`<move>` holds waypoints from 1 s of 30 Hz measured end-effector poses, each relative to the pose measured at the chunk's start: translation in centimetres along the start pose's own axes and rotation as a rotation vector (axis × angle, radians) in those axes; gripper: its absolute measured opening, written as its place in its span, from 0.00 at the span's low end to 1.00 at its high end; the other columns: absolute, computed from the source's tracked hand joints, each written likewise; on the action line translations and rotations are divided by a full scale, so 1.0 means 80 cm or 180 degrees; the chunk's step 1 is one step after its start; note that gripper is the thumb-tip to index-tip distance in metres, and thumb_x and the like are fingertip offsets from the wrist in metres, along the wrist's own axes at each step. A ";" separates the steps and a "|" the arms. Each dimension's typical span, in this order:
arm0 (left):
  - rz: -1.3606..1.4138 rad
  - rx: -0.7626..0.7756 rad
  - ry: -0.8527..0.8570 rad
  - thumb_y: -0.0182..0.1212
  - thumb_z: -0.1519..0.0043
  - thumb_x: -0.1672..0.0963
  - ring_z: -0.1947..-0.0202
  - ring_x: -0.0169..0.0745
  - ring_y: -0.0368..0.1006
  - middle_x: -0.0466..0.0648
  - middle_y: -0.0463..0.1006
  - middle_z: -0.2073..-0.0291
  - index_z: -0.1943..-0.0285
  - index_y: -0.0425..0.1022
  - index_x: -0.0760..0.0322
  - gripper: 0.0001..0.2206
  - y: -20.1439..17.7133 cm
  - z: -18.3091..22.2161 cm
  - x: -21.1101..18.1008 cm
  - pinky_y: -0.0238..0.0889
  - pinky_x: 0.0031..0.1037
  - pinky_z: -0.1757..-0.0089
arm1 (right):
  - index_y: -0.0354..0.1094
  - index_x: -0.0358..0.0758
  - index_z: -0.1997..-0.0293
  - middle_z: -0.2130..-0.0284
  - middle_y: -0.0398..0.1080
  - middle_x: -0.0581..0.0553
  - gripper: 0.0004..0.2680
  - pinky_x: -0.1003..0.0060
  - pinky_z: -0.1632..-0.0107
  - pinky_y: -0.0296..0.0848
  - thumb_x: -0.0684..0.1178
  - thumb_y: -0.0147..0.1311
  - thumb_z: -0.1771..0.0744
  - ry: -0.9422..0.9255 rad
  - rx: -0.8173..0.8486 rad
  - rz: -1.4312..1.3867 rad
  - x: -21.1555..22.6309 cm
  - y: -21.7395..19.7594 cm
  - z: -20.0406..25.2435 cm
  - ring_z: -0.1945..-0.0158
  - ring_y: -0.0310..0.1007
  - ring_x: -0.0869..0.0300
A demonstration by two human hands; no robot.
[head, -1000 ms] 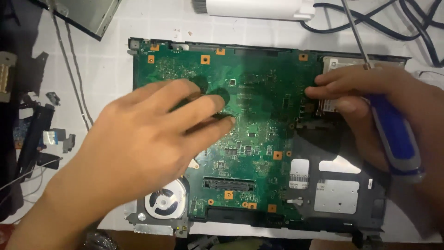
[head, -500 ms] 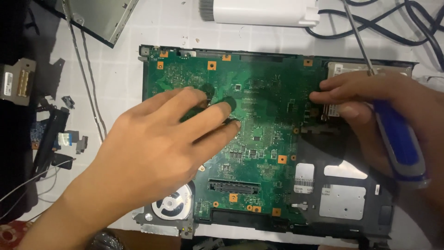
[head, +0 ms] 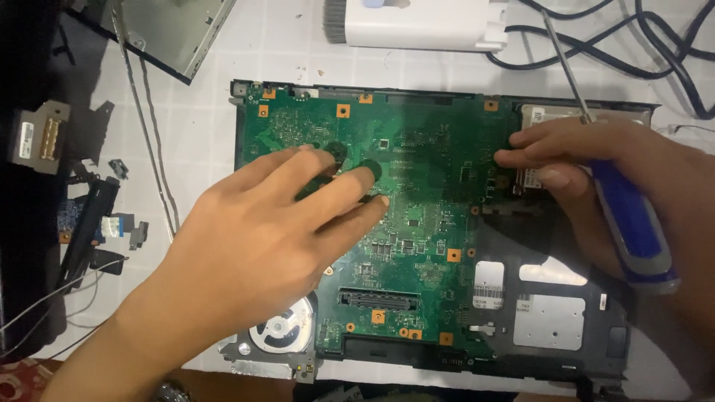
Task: Installing internal components like the hard drive and optical drive into a laptop and then fitting the bottom casing onto the assembly.
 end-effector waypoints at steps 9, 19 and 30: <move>0.0355 -0.0478 -0.0287 0.67 0.27 0.56 0.60 0.38 0.76 0.43 0.79 0.53 0.54 0.76 0.57 0.05 -0.018 -0.006 0.019 0.73 0.26 0.62 | 0.72 0.29 0.50 0.50 0.76 0.35 0.11 0.58 0.43 0.74 0.47 0.43 0.28 0.0053 0.0057 0.0065 0.006 -0.002 0.002 0.43 0.77 0.49; 0.0097 -0.0422 -0.0430 0.61 0.26 0.61 0.57 0.47 0.81 0.44 0.82 0.56 0.26 0.66 0.65 0.19 -0.005 -0.007 0.018 0.79 0.36 0.47 | 0.71 0.31 0.50 0.52 0.77 0.35 0.12 0.64 0.54 0.77 0.49 0.42 0.28 -0.0382 -0.0057 0.0118 -0.027 -0.001 0.003 0.51 0.81 0.50; 0.1520 -0.1181 -0.0721 0.60 0.30 0.57 0.79 0.33 0.65 0.48 0.74 0.76 0.65 0.74 0.71 0.11 -0.013 0.001 0.036 0.55 0.21 0.77 | 0.53 0.29 0.42 0.62 0.77 0.38 0.09 0.69 0.66 0.52 0.45 0.28 0.19 0.0235 -0.0799 -0.0298 -0.023 -0.037 0.017 0.74 0.60 0.63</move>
Point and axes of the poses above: each hand's wrist, its own z-axis away from the middle knuckle, its own y-axis out of the palm, x = y × z, the point moved 9 cm from there along -z, towards the middle knuckle
